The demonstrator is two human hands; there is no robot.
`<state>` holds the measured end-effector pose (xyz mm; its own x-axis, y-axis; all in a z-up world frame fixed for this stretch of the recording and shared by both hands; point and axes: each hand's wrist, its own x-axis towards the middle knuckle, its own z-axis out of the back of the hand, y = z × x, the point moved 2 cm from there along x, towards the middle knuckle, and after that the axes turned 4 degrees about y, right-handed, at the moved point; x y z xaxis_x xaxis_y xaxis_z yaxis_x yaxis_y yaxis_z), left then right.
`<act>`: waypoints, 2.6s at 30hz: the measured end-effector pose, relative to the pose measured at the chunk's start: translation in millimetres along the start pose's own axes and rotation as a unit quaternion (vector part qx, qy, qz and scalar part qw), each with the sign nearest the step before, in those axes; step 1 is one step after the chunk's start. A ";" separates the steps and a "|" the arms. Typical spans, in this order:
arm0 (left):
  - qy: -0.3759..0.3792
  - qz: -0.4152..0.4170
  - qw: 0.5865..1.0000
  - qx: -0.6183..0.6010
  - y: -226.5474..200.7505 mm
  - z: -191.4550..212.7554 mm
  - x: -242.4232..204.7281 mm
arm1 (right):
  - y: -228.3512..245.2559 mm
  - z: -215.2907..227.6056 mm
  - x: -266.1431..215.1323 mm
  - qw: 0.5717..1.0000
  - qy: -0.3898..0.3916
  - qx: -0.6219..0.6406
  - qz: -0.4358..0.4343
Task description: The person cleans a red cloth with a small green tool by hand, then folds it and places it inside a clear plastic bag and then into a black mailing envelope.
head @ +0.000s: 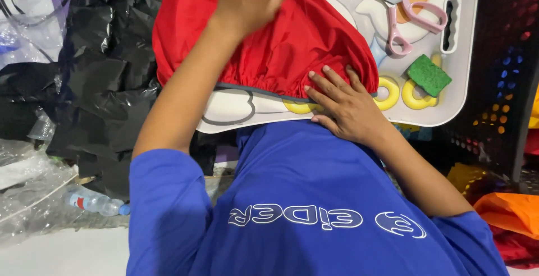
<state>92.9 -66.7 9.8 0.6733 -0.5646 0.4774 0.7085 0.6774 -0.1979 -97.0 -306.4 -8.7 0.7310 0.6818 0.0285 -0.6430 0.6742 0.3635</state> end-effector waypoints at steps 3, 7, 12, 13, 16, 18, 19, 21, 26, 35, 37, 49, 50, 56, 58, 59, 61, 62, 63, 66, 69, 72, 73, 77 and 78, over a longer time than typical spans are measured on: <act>0.039 -0.082 0.995 -0.046 -40.2 9.5 -10.6 | 1.8 1.1 -0.2 1.000 -0.003 -0.008 0.004; 0.175 -0.030 0.983 0.039 -30.6 -41.3 -42.6 | 3.7 1.8 -0.4 1.000 -0.004 -0.023 -0.004; 0.150 0.012 0.989 0.002 -53.5 -23.1 -33.4 | 3.0 1.7 0.7 1.000 -0.001 -0.014 -0.007; 0.113 0.009 0.993 -0.020 -62.2 -14.1 -33.0 | 3.3 1.7 0.6 1.000 -0.002 -0.016 -0.007; -0.038 -0.110 0.993 -0.013 -103.9 37.2 -49.0 | 0.2 -3.3 -0.9 1.000 -0.001 -0.016 -0.012; -0.019 -0.094 0.995 -0.025 -108.3 8.2 -90.6 | -4.5 -11.1 -4.1 0.999 -0.035 -0.002 0.007; 0.000 -0.077 0.996 -0.039 -109.6 -6.3 -111.5 | -6.2 -14.2 -5.3 0.997 -0.069 0.013 0.025; 0.037 -0.053 0.996 -0.053 -112.1 -9.9 -129.9 | -7.9 -4.3 -3.2 0.988 -0.127 0.081 0.015; 0.108 -0.018 0.990 -0.086 -117.4 1.7 -136.3 | -43.3 31.0 26.6 0.937 -0.335 0.007 -0.102; 0.189 0.025 0.977 -0.095 -123.4 20.7 -127.9 | -112.1 20.3 63.5 0.936 -0.259 0.122 -0.207; 0.189 0.025 0.977 -0.091 -122.6 21.1 -126.6 | -126.0 17.8 58.0 0.914 -0.278 0.169 -0.241; 0.188 0.030 0.977 -0.098 -122.9 19.8 -127.2 | -112.2 29.7 77.5 0.929 -0.315 0.055 -0.183; 0.187 0.030 0.977 -0.099 -122.5 19.3 -127.6 | -107.7 33.6 75.1 0.930 -0.315 0.054 -0.183; 0.195 0.019 0.978 -0.069 -123.5 14.8 -130.0 | -95.3 39.8 62.0 0.945 -0.291 0.022 -0.146; 0.191 0.021 0.979 -0.068 -123.7 16.5 -130.8 | -84.9 44.8 60.1 0.925 -0.345 -0.055 -0.146; 0.190 0.023 0.979 -0.066 -121.9 17.2 -128.4 | -72.2 48.6 56.1 0.926 -0.346 -0.054 -0.142; 0.192 0.017 0.980 -0.057 -123.2 17.8 -128.4 | -41.6 52.3 43.6 0.936 -0.331 -0.095 -0.069; 0.192 0.018 0.979 -0.059 -120.3 8.2 -133.7 | -47.3 39.5 35.0 0.937 -0.329 -0.095 -0.070; 0.163 0.009 0.985 -0.058 -118.0 -0.3 -138.2 | -51.9 25.5 27.6 0.951 -0.277 -0.131 -0.046; 0.134 -0.005 0.989 -0.058 -115.4 -10.3 -140.9 | -53.6 20.7 10.6 0.966 -0.236 -0.106 -0.028; 0.140 -0.007 0.988 -0.058 -114.3 -12.8 -141.9 | -61.0 22.7 -19.4 0.954 -0.287 -0.051 -0.067; 0.187 0.012 0.981 -0.056 -122.9 3.3 -132.8 | -48.7 49.8 -48.6 0.937 -0.287 -0.118 -0.159; 0.228 0.027 0.972 -0.054 -127.7 10.9 -127.7 | -41.0 64.1 -57.6 0.928 -0.246 -0.176 -0.219; 0.222 0.038 0.973 -0.056 -132.8 -1.9 -123.3 | -61.3 55.0 -91.8 0.938 -0.101 -0.176 -0.282; 0.209 0.037 0.976 -0.049 -133.9 -3.8 -121.9 | -61.6 54.6 -92.7 0.941 -0.112 -0.168 -0.272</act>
<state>-83.3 -90.4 -25.1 0.7357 -0.6735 0.0721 0.6584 0.6861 -0.3095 -112.7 -426.7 17.1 0.9784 0.1583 0.1331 -0.1682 0.9835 0.0668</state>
